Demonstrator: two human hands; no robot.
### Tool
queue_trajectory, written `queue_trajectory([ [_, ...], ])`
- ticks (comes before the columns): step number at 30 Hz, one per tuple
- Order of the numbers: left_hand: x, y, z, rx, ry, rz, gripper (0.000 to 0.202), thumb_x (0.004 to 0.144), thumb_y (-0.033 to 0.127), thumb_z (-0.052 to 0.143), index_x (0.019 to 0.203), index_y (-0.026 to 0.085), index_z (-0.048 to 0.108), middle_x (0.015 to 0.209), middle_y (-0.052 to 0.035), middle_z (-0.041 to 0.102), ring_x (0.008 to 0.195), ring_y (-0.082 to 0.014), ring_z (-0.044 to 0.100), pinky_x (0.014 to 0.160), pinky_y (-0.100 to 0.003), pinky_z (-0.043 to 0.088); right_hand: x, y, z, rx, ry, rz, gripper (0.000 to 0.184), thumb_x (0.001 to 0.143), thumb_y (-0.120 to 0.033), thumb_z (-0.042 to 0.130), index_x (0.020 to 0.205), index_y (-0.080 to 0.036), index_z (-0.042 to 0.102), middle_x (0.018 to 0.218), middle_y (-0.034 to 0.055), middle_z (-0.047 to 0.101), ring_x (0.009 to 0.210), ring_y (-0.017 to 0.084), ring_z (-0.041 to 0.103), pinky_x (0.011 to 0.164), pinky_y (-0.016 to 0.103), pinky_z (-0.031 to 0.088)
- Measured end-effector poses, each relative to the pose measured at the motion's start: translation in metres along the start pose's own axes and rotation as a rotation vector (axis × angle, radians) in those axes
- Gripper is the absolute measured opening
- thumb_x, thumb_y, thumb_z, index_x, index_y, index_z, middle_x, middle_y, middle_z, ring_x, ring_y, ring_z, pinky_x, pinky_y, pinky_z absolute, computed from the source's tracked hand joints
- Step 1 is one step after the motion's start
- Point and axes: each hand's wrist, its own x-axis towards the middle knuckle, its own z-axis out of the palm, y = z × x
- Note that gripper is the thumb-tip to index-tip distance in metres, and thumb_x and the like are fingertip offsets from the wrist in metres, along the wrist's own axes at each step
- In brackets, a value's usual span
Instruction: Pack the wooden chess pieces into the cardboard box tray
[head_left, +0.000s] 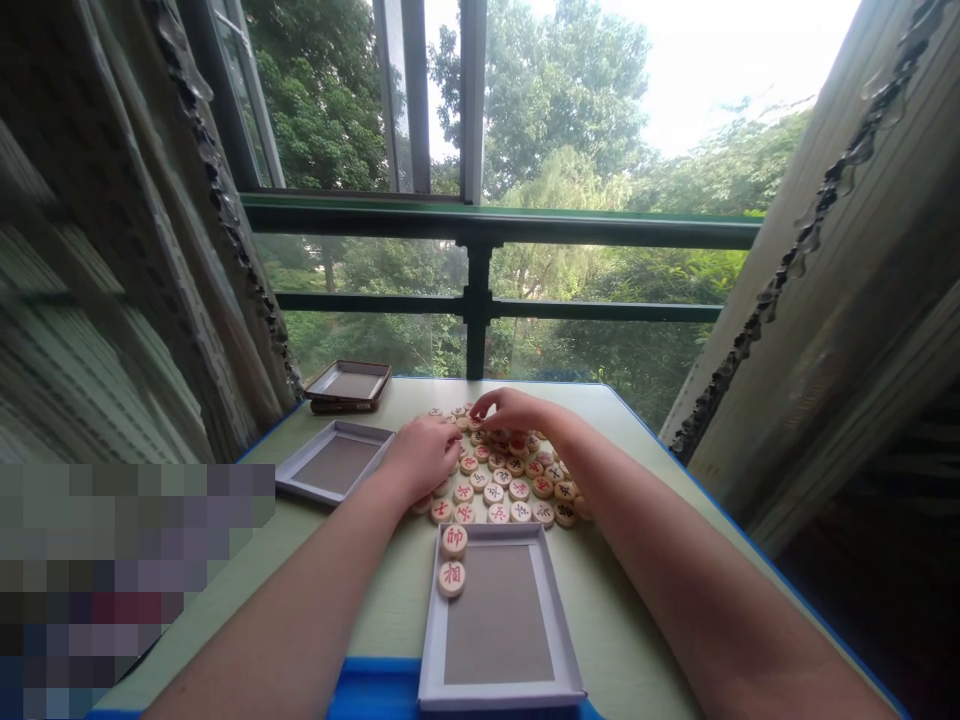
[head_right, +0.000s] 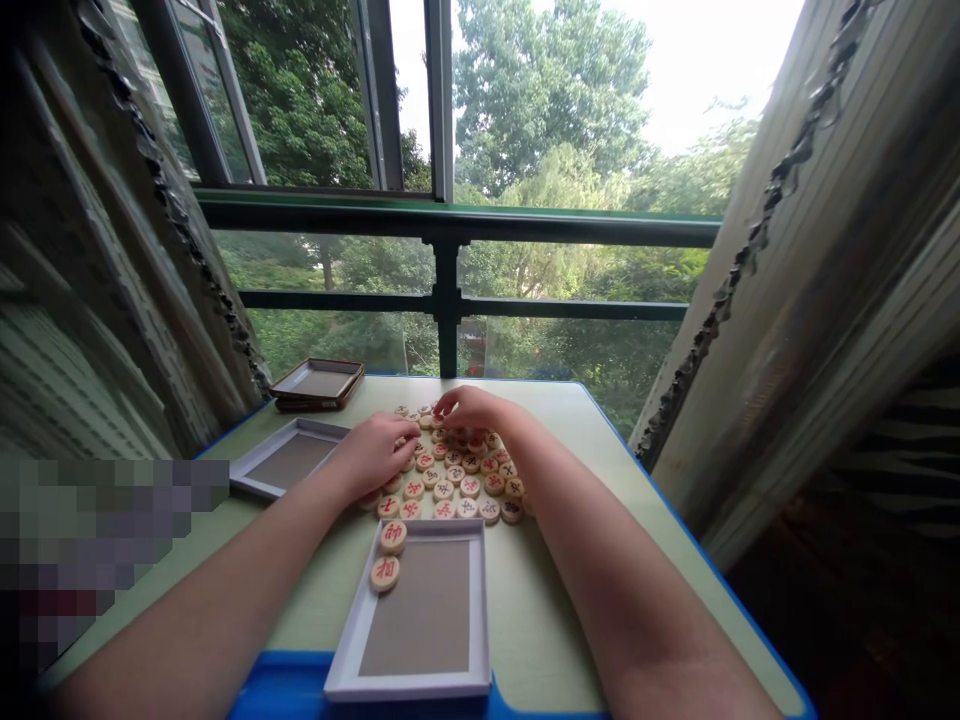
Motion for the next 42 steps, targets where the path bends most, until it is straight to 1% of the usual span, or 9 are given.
queue_trajectory([
  [6, 0.0, 0.0, -0.001, 0.03, -0.012, -0.003, 0.027, 0.083, 0.028, 0.041, 0.083, 0.021, 0.067, 0.086, -0.0059, 0.065, 0.089, -0.0209, 0.056, 0.079, -0.031, 0.043, 0.003, -0.004, 0.0, -0.087, 0.008, -0.104, 0.033, 0.063, -0.021, 0.067, 0.095, -0.023, 0.07, 0.1, -0.0009, 0.067, 0.08, 0.013, 0.059, 0.067, 0.019, 0.043],
  [12, 0.0, -0.006, 0.003, 0.024, -0.035, -0.067, 0.027, 0.082, 0.024, 0.04, 0.088, 0.02, 0.067, 0.095, -0.0079, 0.063, 0.09, -0.0201, 0.057, 0.082, -0.03, 0.044, 0.005, 0.005, -0.002, -0.063, 0.013, 0.02, 0.035, 0.066, -0.019, 0.06, 0.099, -0.023, 0.068, 0.102, 0.0016, 0.065, 0.072, 0.013, 0.06, 0.057, 0.019, 0.044],
  [15, 0.002, -0.01, 0.004, 0.011, -0.004, -0.136, 0.033, 0.078, 0.013, 0.041, 0.101, 0.018, 0.064, 0.106, -0.0092, 0.061, 0.097, -0.0197, 0.057, 0.085, -0.028, 0.043, 0.003, 0.005, -0.001, -0.09, 0.093, 0.02, 0.041, 0.067, -0.018, 0.058, 0.107, -0.023, 0.065, 0.11, 0.0038, 0.062, 0.084, 0.016, 0.059, 0.068, 0.022, 0.046],
  [19, 0.003, -0.014, 0.004, -0.013, -0.085, -0.191, 0.04, 0.072, 0.003, 0.042, 0.101, 0.018, 0.064, 0.109, -0.0097, 0.062, 0.102, -0.0199, 0.056, 0.086, -0.027, 0.042, 0.001, -0.007, 0.007, -0.217, 0.149, -0.12, 0.033, 0.071, -0.027, 0.061, 0.104, -0.026, 0.067, 0.115, 0.0037, 0.059, 0.105, 0.022, 0.048, 0.09, 0.03, 0.038],
  [22, 0.003, -0.015, 0.004, -0.051, -0.122, -0.224, 0.034, 0.071, 0.003, 0.042, 0.089, 0.018, 0.066, 0.099, -0.0101, 0.067, 0.096, -0.0214, 0.06, 0.081, -0.029, 0.045, 0.001, -0.017, 0.013, -0.354, 0.141, -0.236, 0.025, 0.071, -0.033, 0.064, 0.094, -0.023, 0.071, 0.104, 0.0051, 0.063, 0.099, 0.023, 0.049, 0.089, 0.031, 0.037],
  [26, 0.006, -0.024, 0.006, -0.278, 0.006, -0.394, 0.043, 0.063, 0.0, 0.045, 0.096, 0.018, 0.067, 0.096, -0.0092, 0.069, 0.092, -0.02, 0.062, 0.078, -0.028, 0.047, 0.002, -0.025, 0.015, -0.401, 0.121, -0.246, 0.022, 0.072, -0.033, 0.065, 0.088, -0.02, 0.071, 0.096, 0.0061, 0.065, 0.092, 0.021, 0.052, 0.079, 0.025, 0.039],
  [34, 0.009, -0.054, 0.005, -0.667, 0.48, -0.71, 0.039, 0.063, 0.006, 0.039, 0.086, 0.015, 0.069, 0.088, -0.0062, 0.07, 0.08, -0.0161, 0.064, 0.072, -0.026, 0.049, 0.006, -0.021, 0.016, -0.379, 0.136, -0.194, 0.024, 0.082, -0.028, 0.05, 0.081, -0.018, 0.072, 0.086, 0.006, 0.068, 0.08, 0.016, 0.055, 0.068, 0.022, 0.039],
  [37, 0.006, -0.052, 0.003, -0.531, 0.389, -0.685, 0.038, 0.064, 0.007, 0.042, 0.089, 0.016, 0.069, 0.089, -0.0068, 0.07, 0.083, -0.0179, 0.063, 0.074, -0.027, 0.048, 0.005, -0.02, 0.013, -0.366, 0.184, -0.18, 0.023, 0.08, -0.023, 0.051, 0.09, -0.017, 0.071, 0.094, 0.0072, 0.066, 0.079, 0.016, 0.056, 0.068, 0.022, 0.04],
  [42, 0.005, -0.041, 0.004, -0.093, 0.112, -0.369, 0.046, 0.068, 0.007, 0.046, 0.103, 0.027, 0.067, 0.111, -0.0069, 0.064, 0.106, -0.0231, 0.053, 0.089, -0.036, 0.037, 0.001, -0.023, 0.01, -0.356, 0.167, -0.183, 0.022, 0.077, -0.018, 0.056, 0.093, -0.021, 0.071, 0.093, 0.0052, 0.066, 0.077, 0.014, 0.057, 0.065, 0.02, 0.04],
])
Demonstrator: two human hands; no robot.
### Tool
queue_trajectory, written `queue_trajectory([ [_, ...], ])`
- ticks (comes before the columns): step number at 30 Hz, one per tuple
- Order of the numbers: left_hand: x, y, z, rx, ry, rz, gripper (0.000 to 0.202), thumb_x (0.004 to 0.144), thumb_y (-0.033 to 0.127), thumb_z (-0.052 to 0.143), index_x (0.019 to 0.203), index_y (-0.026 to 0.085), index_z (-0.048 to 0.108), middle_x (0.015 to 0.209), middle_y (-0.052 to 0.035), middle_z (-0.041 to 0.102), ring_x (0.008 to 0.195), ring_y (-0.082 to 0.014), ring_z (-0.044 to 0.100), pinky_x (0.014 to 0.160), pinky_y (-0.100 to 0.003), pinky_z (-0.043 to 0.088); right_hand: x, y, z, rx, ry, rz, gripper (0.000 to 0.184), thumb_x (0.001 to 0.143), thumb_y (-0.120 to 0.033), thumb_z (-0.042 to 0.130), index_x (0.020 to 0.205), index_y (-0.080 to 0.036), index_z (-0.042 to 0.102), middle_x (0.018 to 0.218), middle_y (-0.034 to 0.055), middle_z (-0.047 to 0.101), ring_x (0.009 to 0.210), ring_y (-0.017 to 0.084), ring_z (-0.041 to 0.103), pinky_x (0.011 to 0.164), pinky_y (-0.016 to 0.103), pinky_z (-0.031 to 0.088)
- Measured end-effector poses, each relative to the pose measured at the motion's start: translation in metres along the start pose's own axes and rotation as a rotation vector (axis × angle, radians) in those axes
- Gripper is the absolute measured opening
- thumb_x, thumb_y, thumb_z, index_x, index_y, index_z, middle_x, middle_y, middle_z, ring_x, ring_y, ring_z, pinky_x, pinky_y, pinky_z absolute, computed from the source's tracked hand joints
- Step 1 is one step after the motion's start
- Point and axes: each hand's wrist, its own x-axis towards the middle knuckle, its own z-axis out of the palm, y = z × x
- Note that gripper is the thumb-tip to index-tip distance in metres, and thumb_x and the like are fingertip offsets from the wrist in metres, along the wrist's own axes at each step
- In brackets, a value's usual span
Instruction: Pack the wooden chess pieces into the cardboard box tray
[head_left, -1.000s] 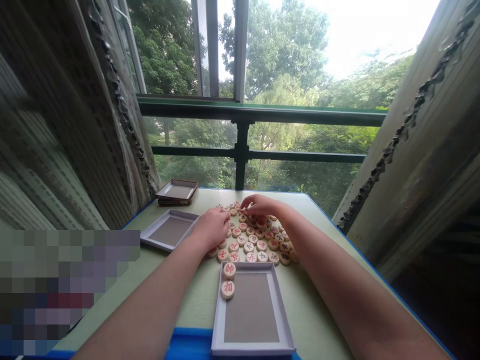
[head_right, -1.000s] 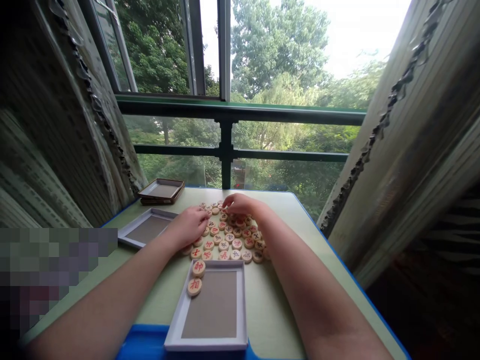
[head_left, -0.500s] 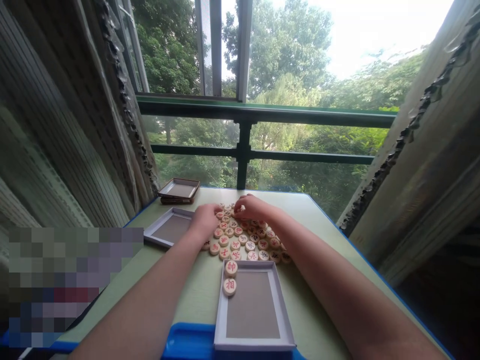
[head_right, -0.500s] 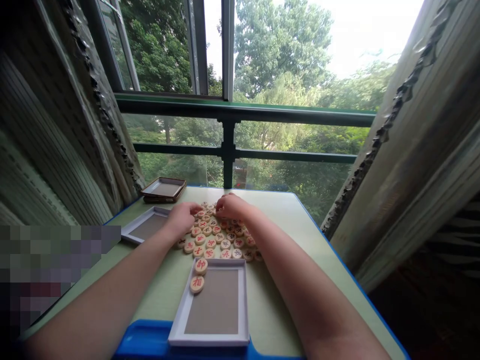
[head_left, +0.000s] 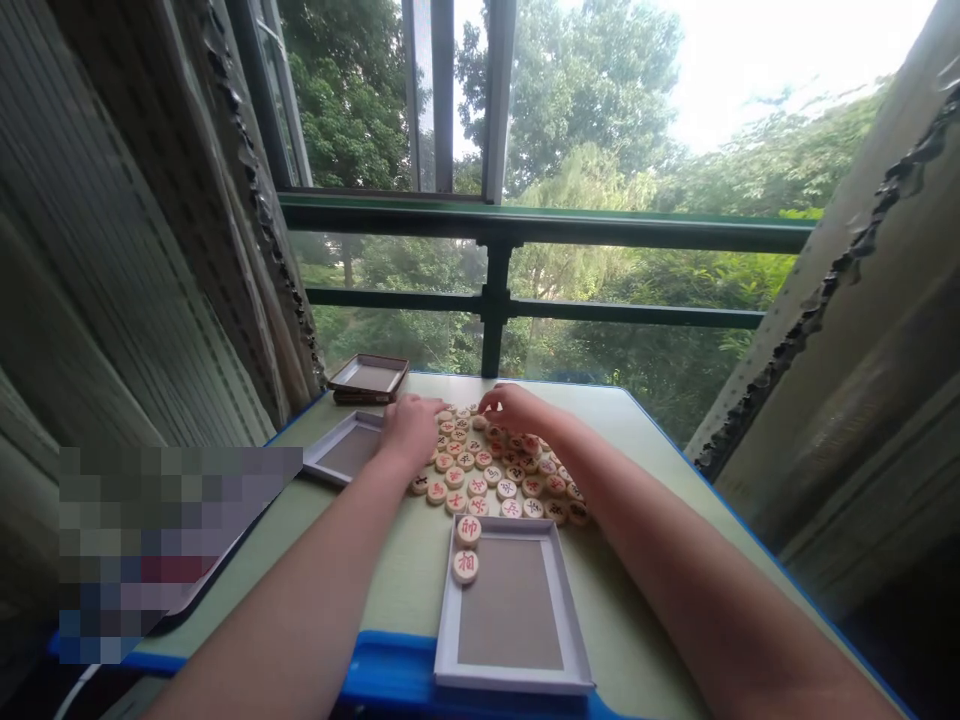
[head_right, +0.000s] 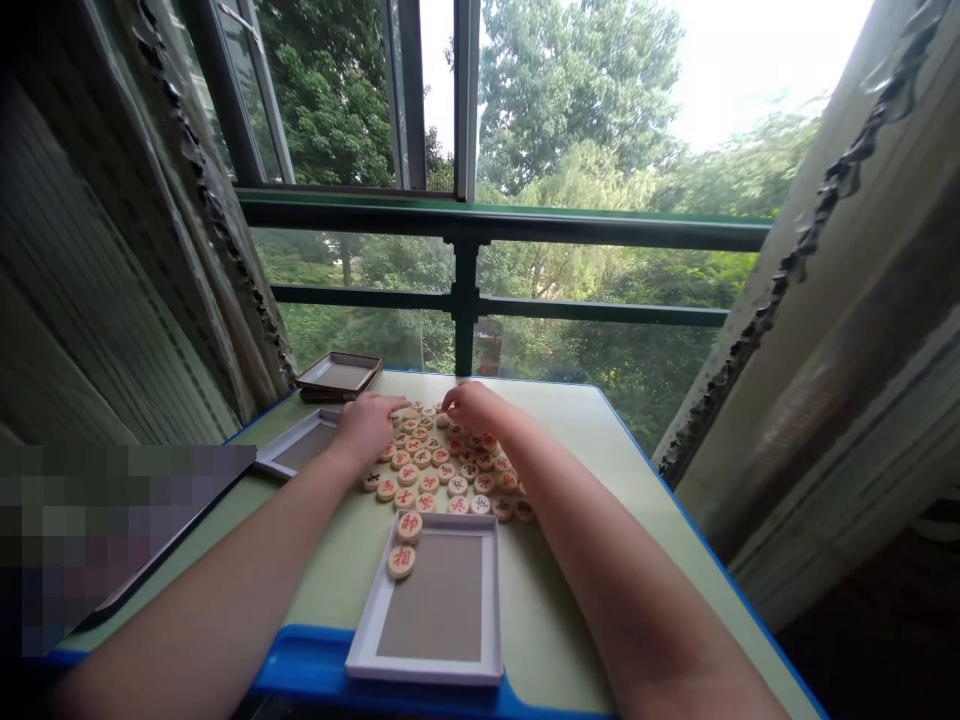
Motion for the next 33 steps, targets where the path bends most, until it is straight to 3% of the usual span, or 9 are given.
queue_trajectory([
  [4, 0.0, 0.001, 0.003, 0.163, -0.133, 0.085, 0.039, 0.074, 0.011, 0.045, 0.098, 0.031, 0.068, 0.106, -0.0071, 0.066, 0.109, -0.0254, 0.05, 0.092, -0.044, 0.028, 0.0, 0.0, 0.001, -0.002, -0.051, -0.034, 0.019, 0.075, -0.024, 0.061, 0.09, -0.024, 0.072, 0.092, 0.0033, 0.066, 0.079, 0.015, 0.057, 0.065, 0.02, 0.04],
  [12, 0.001, 0.0, 0.001, 0.168, -0.118, 0.056, 0.03, 0.082, 0.024, 0.041, 0.089, 0.03, 0.07, 0.104, -0.005, 0.066, 0.104, -0.0265, 0.05, 0.086, -0.04, 0.029, 0.004, -0.004, 0.008, -0.015, -0.041, 0.023, 0.027, 0.071, -0.038, 0.065, 0.09, -0.02, 0.071, 0.089, 0.0055, 0.068, 0.076, 0.017, 0.057, 0.062, 0.022, 0.039],
  [20, -0.001, 0.002, -0.001, 0.172, -0.122, 0.057, 0.026, 0.08, 0.023, 0.046, 0.09, 0.029, 0.068, 0.104, -0.0047, 0.067, 0.101, -0.0259, 0.053, 0.086, -0.041, 0.029, 0.004, -0.007, 0.01, -0.001, -0.038, 0.045, 0.027, 0.081, -0.03, 0.049, 0.079, -0.018, 0.072, 0.076, 0.0053, 0.069, 0.063, 0.013, 0.055, 0.057, 0.021, 0.036],
  [25, -0.001, 0.004, -0.003, 0.186, -0.101, 0.027, 0.019, 0.079, 0.028, 0.048, 0.084, 0.025, 0.067, 0.096, -0.0059, 0.069, 0.1, -0.0253, 0.055, 0.085, -0.039, 0.029, 0.004, -0.004, 0.01, 0.021, -0.017, 0.087, 0.028, 0.08, -0.032, 0.05, 0.078, -0.017, 0.072, 0.074, 0.0057, 0.069, 0.061, 0.013, 0.054, 0.056, 0.022, 0.035],
  [30, 0.002, 0.004, 0.001, 0.145, -0.075, -0.02, 0.029, 0.085, 0.029, 0.039, 0.1, 0.026, 0.064, 0.096, -0.0073, 0.069, 0.096, -0.0237, 0.058, 0.085, -0.039, 0.029, 0.004, 0.0, 0.007, 0.052, 0.007, 0.124, 0.024, 0.077, -0.029, 0.052, 0.081, -0.017, 0.073, 0.075, 0.0045, 0.069, 0.062, 0.012, 0.054, 0.057, 0.021, 0.036],
  [33, 0.004, 0.002, 0.003, 0.12, -0.093, -0.032, 0.03, 0.086, 0.03, 0.038, 0.099, 0.027, 0.065, 0.096, -0.0067, 0.069, 0.097, -0.0235, 0.058, 0.084, -0.039, 0.03, 0.002, 0.005, 0.004, 0.081, 0.028, 0.155, 0.024, 0.078, -0.028, 0.052, 0.08, -0.016, 0.072, 0.075, 0.0053, 0.069, 0.062, 0.013, 0.055, 0.057, 0.022, 0.036],
])
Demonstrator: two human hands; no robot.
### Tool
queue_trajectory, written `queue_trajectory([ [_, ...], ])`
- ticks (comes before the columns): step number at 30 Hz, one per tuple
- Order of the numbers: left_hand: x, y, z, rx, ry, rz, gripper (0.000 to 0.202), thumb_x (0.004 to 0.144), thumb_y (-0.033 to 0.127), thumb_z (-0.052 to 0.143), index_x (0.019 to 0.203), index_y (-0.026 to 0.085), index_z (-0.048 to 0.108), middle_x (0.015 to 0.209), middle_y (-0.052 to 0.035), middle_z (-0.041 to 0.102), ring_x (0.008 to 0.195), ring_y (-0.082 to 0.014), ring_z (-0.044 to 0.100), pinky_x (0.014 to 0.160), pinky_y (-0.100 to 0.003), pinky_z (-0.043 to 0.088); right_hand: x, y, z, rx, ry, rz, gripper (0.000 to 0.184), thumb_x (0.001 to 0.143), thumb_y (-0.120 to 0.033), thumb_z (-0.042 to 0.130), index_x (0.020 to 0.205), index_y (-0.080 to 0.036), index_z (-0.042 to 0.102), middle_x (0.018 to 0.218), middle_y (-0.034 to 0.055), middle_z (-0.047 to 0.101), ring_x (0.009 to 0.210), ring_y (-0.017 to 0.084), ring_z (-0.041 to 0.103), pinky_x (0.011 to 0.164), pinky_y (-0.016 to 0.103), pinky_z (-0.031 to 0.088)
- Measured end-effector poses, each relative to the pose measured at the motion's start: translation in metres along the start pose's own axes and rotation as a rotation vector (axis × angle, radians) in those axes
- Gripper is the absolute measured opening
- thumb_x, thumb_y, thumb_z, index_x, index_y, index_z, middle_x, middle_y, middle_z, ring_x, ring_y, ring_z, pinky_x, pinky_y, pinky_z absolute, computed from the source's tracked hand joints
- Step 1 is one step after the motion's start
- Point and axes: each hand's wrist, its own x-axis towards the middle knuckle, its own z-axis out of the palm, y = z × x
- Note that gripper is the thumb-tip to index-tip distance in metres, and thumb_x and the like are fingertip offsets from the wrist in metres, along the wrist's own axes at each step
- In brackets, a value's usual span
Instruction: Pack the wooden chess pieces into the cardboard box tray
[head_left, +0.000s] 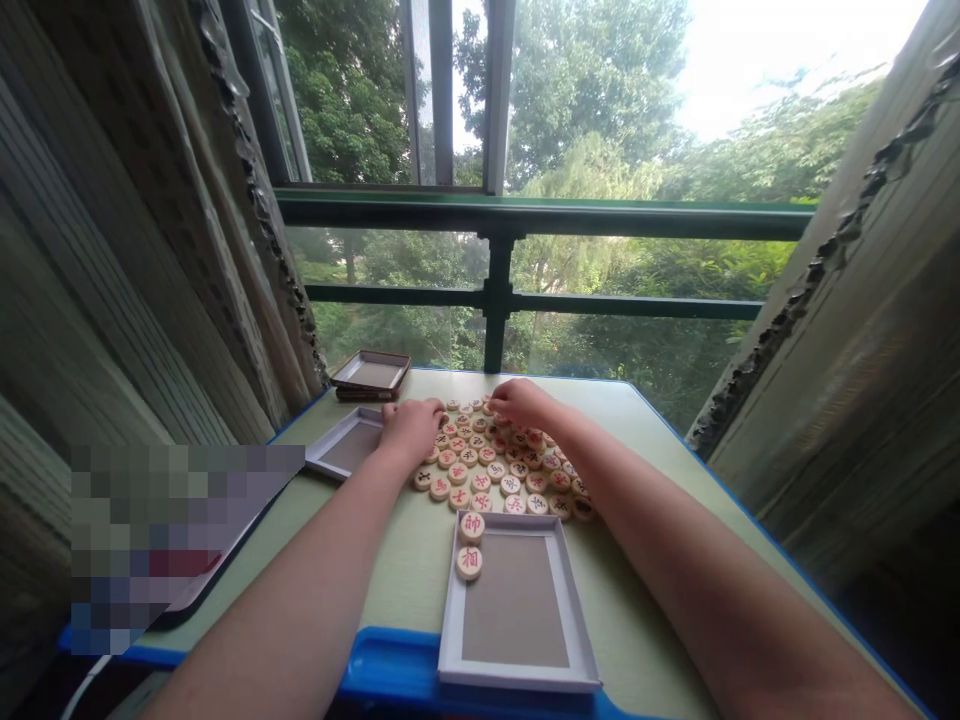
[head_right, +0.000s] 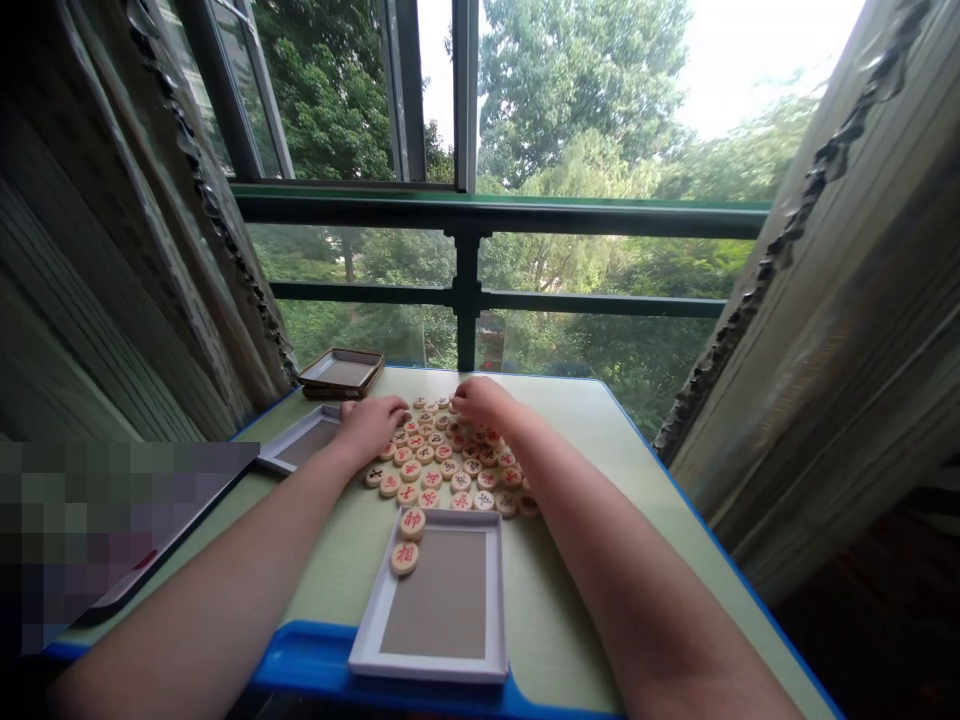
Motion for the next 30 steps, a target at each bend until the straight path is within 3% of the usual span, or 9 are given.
queue_trajectory([
  [7, 0.0, -0.002, -0.003, 0.034, -0.015, 0.023, 0.031, 0.085, 0.027, 0.039, 0.091, 0.027, 0.069, 0.106, -0.0062, 0.066, 0.102, -0.0257, 0.055, 0.082, -0.038, 0.032, -0.002, 0.009, -0.01, 0.057, 0.057, 0.038, 0.025, 0.078, -0.028, 0.051, 0.077, -0.015, 0.071, 0.07, 0.0047, 0.067, 0.06, 0.013, 0.055, 0.055, 0.022, 0.036],
  [12, -0.001, 0.002, -0.002, 0.059, 0.006, 0.03, 0.035, 0.083, 0.022, 0.037, 0.1, 0.025, 0.067, 0.106, -0.0092, 0.066, 0.103, -0.0297, 0.054, 0.082, -0.042, 0.031, -0.009, 0.011, -0.041, 0.114, 0.147, 0.089, 0.027, 0.081, -0.029, 0.048, 0.088, -0.015, 0.071, 0.082, 0.006, 0.069, 0.067, 0.013, 0.058, 0.059, 0.022, 0.04],
  [16, -0.005, 0.011, 0.0, 0.008, 0.086, 0.135, 0.036, 0.084, 0.022, 0.035, 0.101, 0.025, 0.066, 0.111, -0.0061, 0.065, 0.104, -0.0249, 0.054, 0.083, -0.039, 0.031, -0.034, 0.011, -0.062, 0.057, 0.159, 0.168, 0.026, 0.082, -0.028, 0.049, 0.089, -0.015, 0.071, 0.089, 0.0068, 0.069, 0.075, 0.015, 0.06, 0.065, 0.022, 0.042],
  [19, -0.008, 0.017, 0.001, -0.032, 0.118, 0.211, 0.035, 0.084, 0.023, 0.035, 0.099, 0.027, 0.067, 0.109, -0.0041, 0.066, 0.103, -0.0228, 0.055, 0.083, -0.038, 0.031, -0.059, 0.015, -0.055, -0.099, 0.119, 0.167, 0.027, 0.082, -0.024, 0.049, 0.098, -0.019, 0.069, 0.099, 0.0055, 0.068, 0.084, 0.017, 0.06, 0.073, 0.023, 0.043],
  [23, -0.012, 0.021, 0.002, -0.049, 0.131, 0.262, 0.033, 0.084, 0.025, 0.037, 0.098, 0.027, 0.067, 0.107, -0.0038, 0.067, 0.104, -0.0226, 0.055, 0.083, -0.039, 0.03, -0.081, 0.022, -0.028, -0.184, 0.131, 0.165, 0.031, 0.081, -0.024, 0.051, 0.109, -0.021, 0.065, 0.117, 0.0047, 0.061, 0.103, 0.022, 0.051, 0.086, 0.028, 0.039],
  [26, -0.013, 0.02, 0.003, -0.059, 0.13, 0.275, 0.032, 0.083, 0.026, 0.038, 0.096, 0.026, 0.067, 0.105, -0.0038, 0.068, 0.103, -0.0227, 0.055, 0.082, -0.039, 0.029, -0.083, 0.026, -0.016, -0.196, 0.121, 0.171, 0.029, 0.083, -0.03, 0.049, 0.105, -0.023, 0.067, 0.111, 0.0043, 0.064, 0.098, 0.022, 0.052, 0.081, 0.028, 0.04],
  [30, -0.012, 0.021, 0.004, -0.065, 0.128, 0.298, 0.032, 0.083, 0.025, 0.037, 0.094, 0.026, 0.067, 0.104, -0.0039, 0.068, 0.102, -0.0229, 0.055, 0.081, -0.04, 0.029, -0.081, 0.028, -0.015, -0.19, 0.127, 0.156, 0.022, 0.079, -0.033, 0.055, 0.091, -0.022, 0.071, 0.098, 0.0054, 0.068, 0.092, 0.022, 0.051, 0.074, 0.028, 0.039],
])
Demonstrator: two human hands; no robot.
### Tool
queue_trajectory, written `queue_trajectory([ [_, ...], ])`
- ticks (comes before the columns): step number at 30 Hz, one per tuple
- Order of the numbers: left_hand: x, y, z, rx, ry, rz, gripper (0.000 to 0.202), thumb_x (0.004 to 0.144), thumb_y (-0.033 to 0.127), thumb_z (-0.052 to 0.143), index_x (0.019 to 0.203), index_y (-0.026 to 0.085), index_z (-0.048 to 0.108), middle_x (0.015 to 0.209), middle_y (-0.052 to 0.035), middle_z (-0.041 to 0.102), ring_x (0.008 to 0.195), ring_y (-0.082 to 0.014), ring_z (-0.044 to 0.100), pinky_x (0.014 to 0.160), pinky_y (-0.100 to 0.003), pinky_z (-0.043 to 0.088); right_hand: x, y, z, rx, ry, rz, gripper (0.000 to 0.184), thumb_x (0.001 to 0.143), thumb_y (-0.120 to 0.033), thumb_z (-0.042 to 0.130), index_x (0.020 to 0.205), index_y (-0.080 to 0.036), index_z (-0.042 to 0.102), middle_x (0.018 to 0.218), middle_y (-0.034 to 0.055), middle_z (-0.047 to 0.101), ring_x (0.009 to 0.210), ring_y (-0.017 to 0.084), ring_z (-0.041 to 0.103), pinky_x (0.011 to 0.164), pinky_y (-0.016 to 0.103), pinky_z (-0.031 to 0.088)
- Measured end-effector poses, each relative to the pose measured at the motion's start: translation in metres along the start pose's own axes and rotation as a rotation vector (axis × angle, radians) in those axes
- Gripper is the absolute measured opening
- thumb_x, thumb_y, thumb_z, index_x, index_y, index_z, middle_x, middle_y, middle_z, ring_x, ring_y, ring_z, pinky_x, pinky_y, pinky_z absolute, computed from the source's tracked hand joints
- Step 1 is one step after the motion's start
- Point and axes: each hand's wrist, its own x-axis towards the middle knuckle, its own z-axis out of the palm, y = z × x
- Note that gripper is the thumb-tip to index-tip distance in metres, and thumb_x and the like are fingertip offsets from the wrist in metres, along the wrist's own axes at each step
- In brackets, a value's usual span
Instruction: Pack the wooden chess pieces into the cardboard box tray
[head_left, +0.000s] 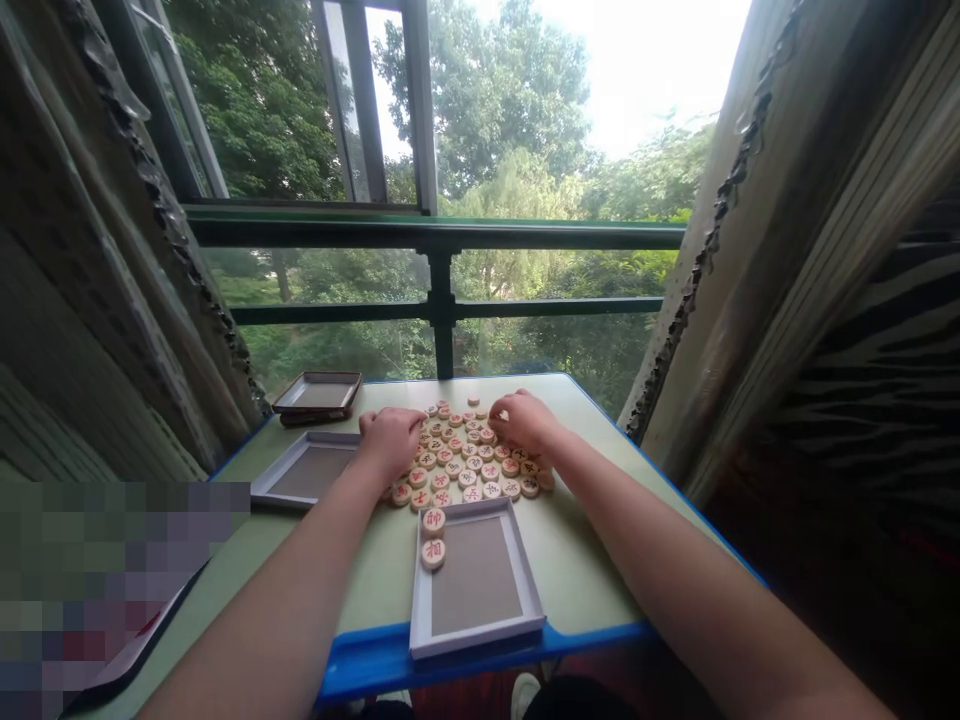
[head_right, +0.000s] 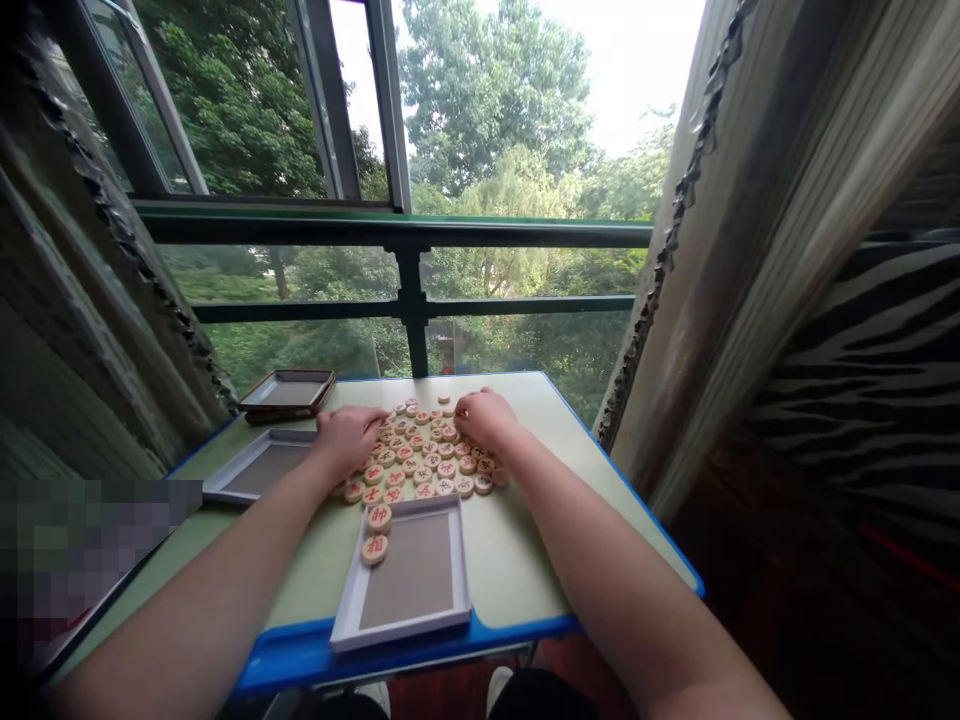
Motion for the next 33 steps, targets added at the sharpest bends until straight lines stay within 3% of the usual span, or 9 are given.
queue_trajectory([
  [7, 0.003, 0.005, 0.004, -0.01, 0.006, 0.021, 0.031, 0.083, 0.025, 0.038, 0.093, 0.024, 0.068, 0.102, -0.0063, 0.068, 0.101, -0.0237, 0.055, 0.081, -0.041, 0.028, -0.009, 0.018, 0.003, 0.019, 0.013, 0.051, 0.028, 0.087, -0.026, 0.043, 0.098, -0.02, 0.069, 0.085, 0.0073, 0.068, 0.085, 0.019, 0.055, 0.071, 0.025, 0.038],
  [15, -0.001, 0.01, 0.003, 0.008, -0.009, 0.03, 0.031, 0.081, 0.025, 0.038, 0.089, 0.024, 0.068, 0.103, -0.006, 0.068, 0.099, -0.0242, 0.056, 0.081, -0.042, 0.028, -0.006, 0.041, 0.006, 0.039, 0.086, 0.197, 0.033, 0.091, -0.028, 0.038, 0.105, -0.017, 0.065, 0.096, 0.0081, 0.067, 0.095, 0.018, 0.054, 0.079, 0.024, 0.039],
  [19, -0.001, 0.01, 0.002, 0.017, -0.006, 0.027, 0.031, 0.081, 0.026, 0.038, 0.089, 0.024, 0.069, 0.101, -0.006, 0.069, 0.099, -0.0244, 0.056, 0.082, -0.041, 0.028, -0.006, 0.044, 0.01, 0.025, 0.032, 0.221, 0.031, 0.089, -0.027, 0.041, 0.103, -0.017, 0.067, 0.098, 0.0088, 0.067, 0.096, 0.018, 0.055, 0.08, 0.023, 0.039],
  [22, -0.001, 0.009, 0.001, 0.017, -0.007, 0.034, 0.032, 0.081, 0.026, 0.038, 0.09, 0.024, 0.069, 0.1, -0.0059, 0.069, 0.099, -0.0243, 0.057, 0.082, -0.042, 0.028, -0.01, 0.038, 0.0, 0.004, -0.017, 0.225, 0.032, 0.088, -0.024, 0.041, 0.106, -0.016, 0.066, 0.111, 0.0111, 0.061, 0.098, 0.017, 0.055, 0.082, 0.022, 0.038],
  [24, -0.002, 0.01, 0.0, 0.017, -0.006, 0.037, 0.032, 0.08, 0.025, 0.038, 0.091, 0.024, 0.069, 0.1, -0.0062, 0.069, 0.099, -0.0243, 0.057, 0.081, -0.042, 0.028, -0.018, 0.031, -0.017, -0.012, -0.083, 0.228, 0.031, 0.084, -0.022, 0.044, 0.104, -0.015, 0.067, 0.11, 0.012, 0.062, 0.094, 0.018, 0.057, 0.078, 0.023, 0.04],
  [26, -0.002, 0.012, 0.0, 0.014, -0.003, 0.045, 0.032, 0.08, 0.025, 0.038, 0.091, 0.024, 0.068, 0.1, -0.0064, 0.069, 0.098, -0.0241, 0.056, 0.08, -0.041, 0.028, -0.03, 0.022, -0.036, -0.021, -0.208, 0.214, 0.023, 0.073, -0.021, 0.057, 0.09, -0.016, 0.071, 0.09, 0.0096, 0.068, 0.079, 0.019, 0.06, 0.067, 0.025, 0.042],
  [28, -0.003, 0.014, 0.0, 0.007, -0.005, 0.066, 0.031, 0.08, 0.025, 0.039, 0.09, 0.024, 0.068, 0.098, -0.0064, 0.069, 0.097, -0.0238, 0.056, 0.08, -0.041, 0.028, -0.044, 0.012, -0.053, -0.016, -0.38, 0.192, 0.022, 0.059, -0.025, 0.069, 0.079, -0.016, 0.072, 0.069, 0.0053, 0.067, 0.061, 0.017, 0.059, 0.055, 0.024, 0.041],
  [30, -0.003, 0.018, 0.0, -0.009, -0.01, 0.095, 0.031, 0.08, 0.025, 0.039, 0.089, 0.024, 0.068, 0.096, -0.006, 0.07, 0.096, -0.0232, 0.057, 0.081, -0.041, 0.028, -0.056, 0.001, -0.064, -0.026, -0.623, 0.191, 0.033, 0.056, -0.032, 0.07, 0.085, -0.016, 0.071, 0.062, 0.0036, 0.065, 0.054, 0.015, 0.057, 0.05, 0.023, 0.04],
  [33, -0.005, 0.023, -0.002, -0.033, 0.0, 0.126, 0.031, 0.081, 0.025, 0.038, 0.088, 0.024, 0.068, 0.095, -0.0051, 0.07, 0.095, -0.0226, 0.057, 0.084, -0.04, 0.028, -0.066, -0.013, -0.064, -0.084, -0.676, 0.214, 0.028, 0.057, -0.032, 0.067, 0.078, -0.013, 0.07, 0.055, 0.0039, 0.062, 0.049, 0.015, 0.055, 0.048, 0.024, 0.039],
])
